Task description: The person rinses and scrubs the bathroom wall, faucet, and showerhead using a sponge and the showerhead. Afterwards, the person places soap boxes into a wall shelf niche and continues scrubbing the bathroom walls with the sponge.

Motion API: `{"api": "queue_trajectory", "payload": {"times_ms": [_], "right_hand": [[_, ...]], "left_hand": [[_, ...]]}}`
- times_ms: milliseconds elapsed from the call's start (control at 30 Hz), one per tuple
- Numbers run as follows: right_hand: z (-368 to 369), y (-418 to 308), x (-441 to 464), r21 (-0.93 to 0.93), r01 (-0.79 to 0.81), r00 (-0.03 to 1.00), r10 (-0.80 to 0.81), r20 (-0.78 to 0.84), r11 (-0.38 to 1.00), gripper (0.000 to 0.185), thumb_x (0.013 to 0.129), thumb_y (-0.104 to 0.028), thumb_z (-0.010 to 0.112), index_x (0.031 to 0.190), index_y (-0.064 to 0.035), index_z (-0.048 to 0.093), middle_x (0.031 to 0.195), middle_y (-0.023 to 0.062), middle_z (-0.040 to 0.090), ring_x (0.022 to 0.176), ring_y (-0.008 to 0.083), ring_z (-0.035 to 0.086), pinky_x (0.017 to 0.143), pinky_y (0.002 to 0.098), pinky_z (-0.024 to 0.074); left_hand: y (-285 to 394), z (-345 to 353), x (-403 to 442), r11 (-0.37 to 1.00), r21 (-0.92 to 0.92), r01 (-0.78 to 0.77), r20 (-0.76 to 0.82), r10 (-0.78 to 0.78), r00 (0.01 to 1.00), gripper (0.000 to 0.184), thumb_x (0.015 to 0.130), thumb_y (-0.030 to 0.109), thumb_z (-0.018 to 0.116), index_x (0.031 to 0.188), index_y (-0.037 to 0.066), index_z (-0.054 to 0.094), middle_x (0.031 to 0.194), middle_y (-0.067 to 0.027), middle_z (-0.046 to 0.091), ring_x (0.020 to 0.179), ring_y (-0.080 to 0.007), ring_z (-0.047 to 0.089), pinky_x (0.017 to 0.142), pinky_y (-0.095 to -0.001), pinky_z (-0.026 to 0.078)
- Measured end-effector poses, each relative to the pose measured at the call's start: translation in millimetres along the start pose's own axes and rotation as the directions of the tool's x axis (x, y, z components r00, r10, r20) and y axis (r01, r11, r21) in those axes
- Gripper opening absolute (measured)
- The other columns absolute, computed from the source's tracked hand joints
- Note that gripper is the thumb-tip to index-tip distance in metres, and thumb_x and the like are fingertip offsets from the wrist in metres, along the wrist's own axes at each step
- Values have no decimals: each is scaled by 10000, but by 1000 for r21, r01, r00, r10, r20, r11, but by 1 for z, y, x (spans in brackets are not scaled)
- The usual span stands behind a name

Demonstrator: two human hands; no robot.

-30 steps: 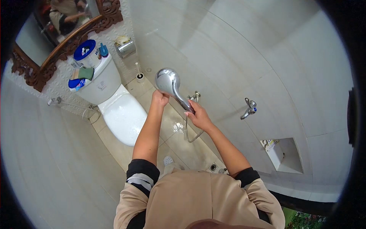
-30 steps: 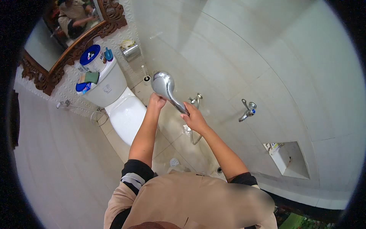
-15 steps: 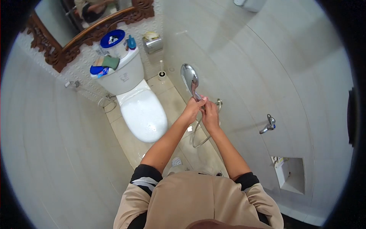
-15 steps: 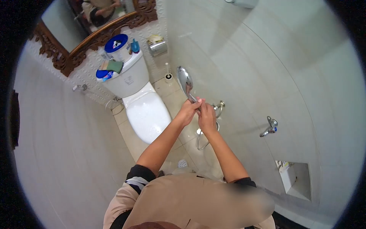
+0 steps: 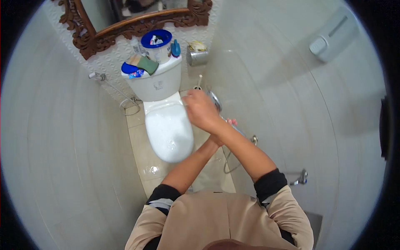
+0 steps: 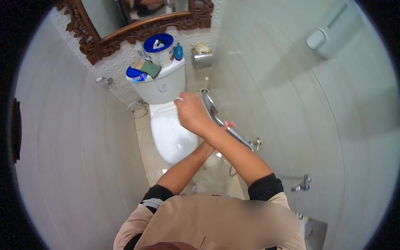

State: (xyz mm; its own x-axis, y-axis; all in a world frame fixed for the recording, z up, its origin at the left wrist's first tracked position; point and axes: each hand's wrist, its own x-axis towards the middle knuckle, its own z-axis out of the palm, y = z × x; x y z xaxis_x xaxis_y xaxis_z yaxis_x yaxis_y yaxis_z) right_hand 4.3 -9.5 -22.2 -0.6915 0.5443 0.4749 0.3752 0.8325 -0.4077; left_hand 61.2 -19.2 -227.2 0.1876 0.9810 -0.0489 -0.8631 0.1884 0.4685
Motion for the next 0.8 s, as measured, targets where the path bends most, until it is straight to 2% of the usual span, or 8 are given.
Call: {"api": "queue_trajectory", "payload": {"times_ms": [100, 233, 300, 333, 400, 500, 700, 800], "right_hand": [[63, 25, 58, 170, -2, 983, -29, 181, 985, 189, 649, -37, 513, 824, -12, 579, 933, 177, 516, 880, 336, 488, 749, 385, 413], [164, 74, 123, 282, -125, 962, 46, 271, 951, 179, 647, -68, 545, 814, -14, 578, 916, 178, 525, 821, 330, 518, 743, 370, 427], [197, 90, 152, 496, -654, 742, 355, 568, 572, 179, 647, -112, 576, 797, -16, 562, 862, 154, 533, 753, 285, 536, 705, 374, 447], [214, 99, 163, 503, -651, 745, 349, 569, 568, 179, 647, -112, 576, 797, -16, 562, 862, 154, 533, 753, 285, 536, 705, 374, 447], [247, 118, 179, 527, -834, 524, 536, 662, 165, 241, 654, -157, 608, 837, -22, 529, 809, 122, 521, 703, 244, 525, 649, 418, 452], [278, 143, 198, 553, -811, 383, 542, 748, -191, 535, 695, -278, 644, 1091, -24, 391, 1020, 144, 451, 873, 289, 468, 668, 427, 437], [328, 159, 221, 538, -775, 191, 688, 700, -331, 459, 669, -326, 670, 908, 10, 470, 805, 116, 506, 702, 226, 514, 618, 460, 453], [335, 161, 221, 527, -773, 261, 580, 772, -353, 469, 675, -321, 664, 941, 2, 453, 838, 113, 505, 714, 232, 514, 603, 448, 454]], "left_hand": [[22, 1, -12, 937, -340, 83, 20, -81, 996, 330, 870, 334, 394, 1056, 71, 464, 1130, -79, 472, 1048, -208, 445, 892, -367, 361], [28, -23, 8, 902, -419, 103, 179, -30, 983, 409, 836, 247, 479, 1186, 64, 374, 1205, -58, 416, 1101, -201, 402, 913, -342, 343], [39, -22, 15, 889, -444, 110, 212, -15, 977, 420, 844, 254, 463, 1204, 65, 357, 1217, -65, 404, 1117, -205, 387, 922, -339, 333], [42, -24, 18, 994, -110, 15, 200, 7, 980, 390, 858, 252, 423, 1197, 70, 363, 1207, -67, 412, 1115, -206, 383, 949, -336, 299], [49, -24, 23, 967, 245, -75, 189, 28, 982, 366, 871, 250, 384, 1191, 75, 369, 1197, -69, 421, 1112, -207, 380, 976, -333, 264], [57, -31, 26, 605, 745, -282, 301, 73, 951, 362, 869, 222, 385, 1204, 86, 359, 1224, -46, 390, 1126, -171, 354, 981, -300, 250], [74, -49, 29, 830, 556, -37, 175, -73, 982, 354, 873, 218, 371, 1202, 88, 361, 1201, -45, 410, 1087, -153, 389, 952, -294, 289], [81, -52, 26, 897, 440, 30, 138, -101, 985, 345, 876, 226, 363, 1187, 75, 373, 1171, -49, 436, 1055, -158, 421, 923, -299, 324]]}}
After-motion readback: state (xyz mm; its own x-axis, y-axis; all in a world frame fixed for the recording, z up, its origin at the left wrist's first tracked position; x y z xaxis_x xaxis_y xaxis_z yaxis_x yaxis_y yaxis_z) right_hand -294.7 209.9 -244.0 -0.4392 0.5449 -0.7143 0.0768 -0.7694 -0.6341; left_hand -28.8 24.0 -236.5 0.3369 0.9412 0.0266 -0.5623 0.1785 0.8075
